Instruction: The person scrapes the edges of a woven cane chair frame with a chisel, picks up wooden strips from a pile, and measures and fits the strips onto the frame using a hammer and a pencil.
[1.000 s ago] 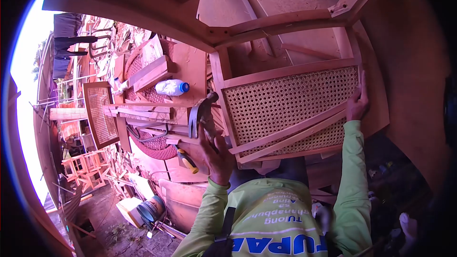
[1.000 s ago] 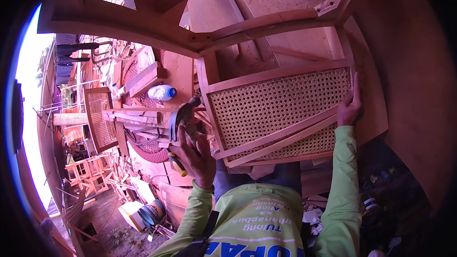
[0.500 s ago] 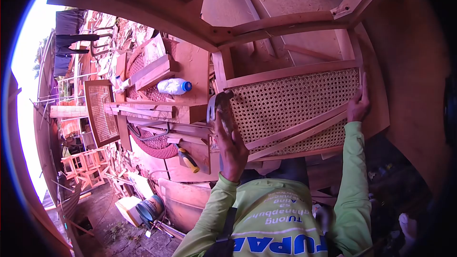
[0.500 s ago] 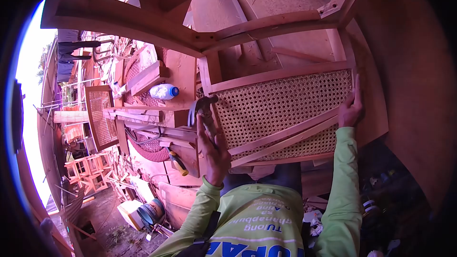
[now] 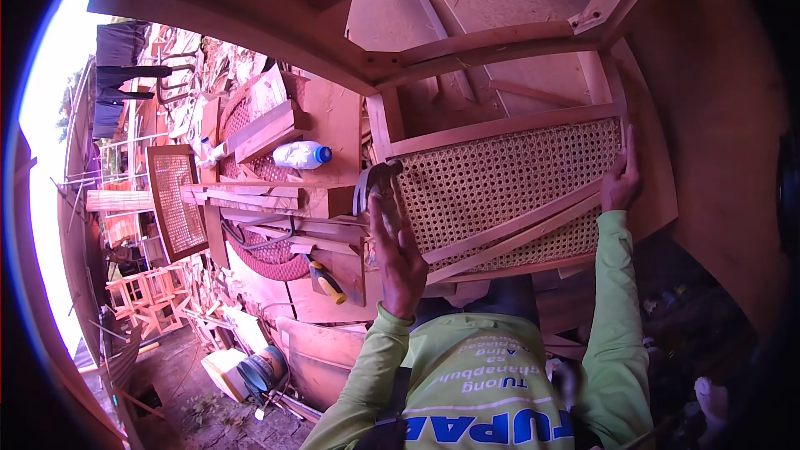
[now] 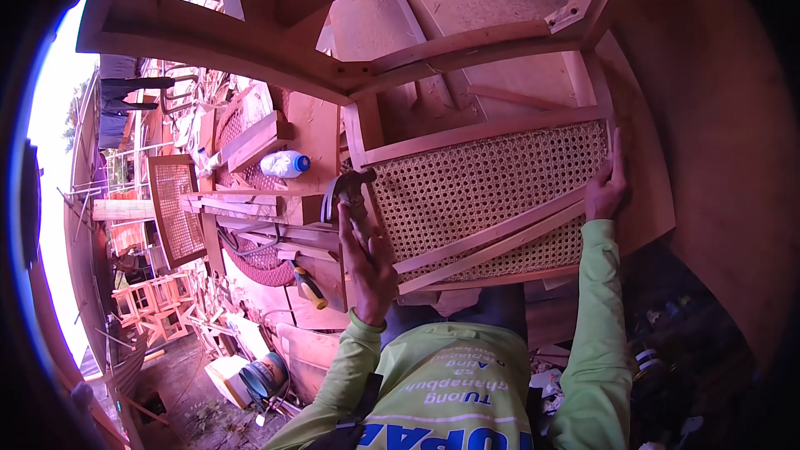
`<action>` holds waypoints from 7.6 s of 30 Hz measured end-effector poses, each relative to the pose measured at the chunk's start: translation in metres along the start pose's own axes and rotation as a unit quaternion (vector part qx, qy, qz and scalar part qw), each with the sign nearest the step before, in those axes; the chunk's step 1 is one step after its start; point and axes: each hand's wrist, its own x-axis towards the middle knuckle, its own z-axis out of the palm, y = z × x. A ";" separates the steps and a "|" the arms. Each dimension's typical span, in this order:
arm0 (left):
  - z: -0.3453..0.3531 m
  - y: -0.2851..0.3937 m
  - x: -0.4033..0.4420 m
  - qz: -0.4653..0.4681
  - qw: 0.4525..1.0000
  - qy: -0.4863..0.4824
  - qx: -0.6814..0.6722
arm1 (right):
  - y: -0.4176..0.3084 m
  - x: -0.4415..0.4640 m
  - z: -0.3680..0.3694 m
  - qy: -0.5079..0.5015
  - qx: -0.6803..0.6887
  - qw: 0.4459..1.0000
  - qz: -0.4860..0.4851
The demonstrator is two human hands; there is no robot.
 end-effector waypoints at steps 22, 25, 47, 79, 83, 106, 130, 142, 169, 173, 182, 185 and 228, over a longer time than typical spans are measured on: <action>-0.186 -0.073 -0.106 -0.289 0.911 0.201 -0.216 | -0.120 -0.037 -0.063 -0.279 -0.024 0.884 -0.375; -0.196 -0.110 -0.109 -0.333 0.884 0.255 -0.207 | -0.148 -0.060 -0.054 -0.400 -0.007 0.806 -0.437; -0.201 -0.322 -0.075 -0.360 0.882 0.304 -0.023 | -0.141 -0.022 -0.008 -0.310 -0.066 0.798 -0.513; 0.048 -0.012 0.102 0.305 0.941 -0.090 0.120 | -0.150 -0.012 0.046 -0.152 -0.027 0.877 -0.455; 0.056 -0.019 0.122 0.332 0.929 -0.108 0.126 | -0.138 -0.011 0.048 -0.146 -0.026 0.885 -0.441; 0.075 -0.011 0.118 0.315 0.937 -0.069 0.137 | -0.117 0.008 0.045 -0.162 -0.029 0.885 -0.436; 0.071 0.007 0.021 0.259 0.956 -0.128 0.055 | -0.134 -0.016 0.097 -0.237 0.056 0.904 -0.352; 0.106 0.002 -0.054 0.271 0.931 -0.216 0.115 | -0.165 -0.046 -0.011 0.067 0.204 0.957 -0.194; 0.186 0.027 0.154 0.414 0.879 -0.187 0.146 | -0.033 -0.136 -0.186 0.036 -0.001 0.999 0.036; 0.188 0.036 0.151 0.348 0.908 -0.212 0.100 | -0.022 -0.144 -0.171 0.026 -0.012 0.998 0.058; 0.185 0.044 0.152 0.330 0.913 -0.224 0.085 | -0.005 -0.133 -0.133 0.046 -0.027 0.998 0.040; 0.184 0.041 0.152 0.326 0.914 -0.225 0.087 | -0.007 -0.127 -0.120 0.052 -0.035 0.997 0.037; 0.185 0.051 0.156 0.394 0.895 -0.200 0.065 | -0.001 -0.128 -0.100 -0.003 -0.096 0.994 -0.048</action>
